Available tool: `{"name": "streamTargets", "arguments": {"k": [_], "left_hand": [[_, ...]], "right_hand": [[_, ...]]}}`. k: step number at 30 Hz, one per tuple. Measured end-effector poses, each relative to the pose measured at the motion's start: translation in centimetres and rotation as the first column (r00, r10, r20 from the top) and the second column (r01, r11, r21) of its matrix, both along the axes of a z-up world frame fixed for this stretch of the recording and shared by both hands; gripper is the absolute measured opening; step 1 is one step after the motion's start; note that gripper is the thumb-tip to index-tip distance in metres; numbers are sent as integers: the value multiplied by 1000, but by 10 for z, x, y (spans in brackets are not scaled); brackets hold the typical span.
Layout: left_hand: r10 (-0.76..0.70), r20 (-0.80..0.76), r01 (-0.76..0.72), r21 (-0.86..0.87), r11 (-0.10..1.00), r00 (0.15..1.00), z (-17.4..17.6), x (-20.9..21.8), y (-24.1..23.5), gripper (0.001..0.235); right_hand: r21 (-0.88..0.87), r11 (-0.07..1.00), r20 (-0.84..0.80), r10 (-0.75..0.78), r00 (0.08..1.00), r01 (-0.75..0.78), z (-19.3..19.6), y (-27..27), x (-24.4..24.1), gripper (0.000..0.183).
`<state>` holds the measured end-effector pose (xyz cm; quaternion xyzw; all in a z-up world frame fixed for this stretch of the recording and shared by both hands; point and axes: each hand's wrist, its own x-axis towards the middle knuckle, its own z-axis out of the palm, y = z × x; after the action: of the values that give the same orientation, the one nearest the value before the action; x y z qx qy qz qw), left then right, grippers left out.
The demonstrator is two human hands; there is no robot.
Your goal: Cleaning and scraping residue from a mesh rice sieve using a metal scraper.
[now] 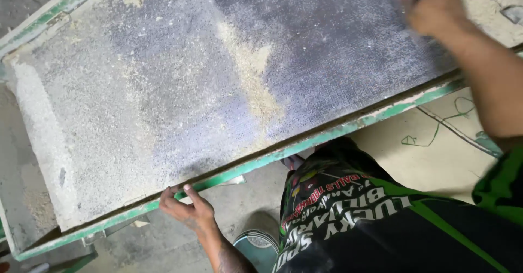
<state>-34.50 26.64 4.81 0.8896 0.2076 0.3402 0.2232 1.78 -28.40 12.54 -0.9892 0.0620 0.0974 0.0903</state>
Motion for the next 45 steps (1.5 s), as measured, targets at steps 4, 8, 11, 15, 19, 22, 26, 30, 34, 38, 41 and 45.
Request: {"name": "streamTargets", "arguments": {"k": [4, 8, 11, 15, 19, 22, 26, 30, 34, 38, 41, 45], "left_hand": [[7, 46, -7, -4, 1000, 999, 1, 5, -12, 28], [-140, 101, 137, 33, 990, 985, -10, 48, -26, 27], [-330, 75, 327, 51, 944, 941, 9, 90, -54, 27], [-524, 0, 524, 12, 852, 852, 61, 114, -97, 25], [-587, -4, 586, -59, 808, 810, 56, 118, -110, 26], [-601, 10, 599, -95, 795, 799, 59, 137, -126, 25], [-656, 16, 655, -78, 752, 755, 66, 173, -162, 26], [-708, 29, 709, -46, 704, 705, 68, 202, -190, 24], [-663, 14, 662, -57, 747, 749, 59, 194, -192, 23], [-550, 22, 548, -141, 825, 835, 42, 179, -189, 20], [-522, 41, 521, -159, 838, 852, 41, 178, -193, 18], [-504, 32, 503, -148, 851, 863, 46, 169, -185, 20]], "right_hand": [[-75, 995, 104, 73, 992, -65, -46, 12, -31, 51], [203, 964, -45, 183, 982, -170, -31, 122, -86, 49], [254, 892, -253, 434, 865, -373, -20, 161, -102, 66], [200, 936, -229, 331, 916, -288, 11, 153, -93, 68], [94, 988, -40, 131, 991, -127, -15, 68, -37, 68], [-140, 968, 262, 239, 935, -208, -64, 37, -18, 59], [108, 944, -66, 319, 946, -311, -90, 104, -53, 67], [297, 771, -54, 602, 796, -563, -15, 151, -87, 58], [323, 853, -275, 500, 821, -411, -1, 86, -51, 43], [84, 966, 116, 235, 965, -245, -34, -11, 20, 45], [-10, 967, 233, 250, 940, -254, -36, 8, 29, 58], [50, 921, 70, 382, 921, -386, -72, 108, -16, 52]]}}
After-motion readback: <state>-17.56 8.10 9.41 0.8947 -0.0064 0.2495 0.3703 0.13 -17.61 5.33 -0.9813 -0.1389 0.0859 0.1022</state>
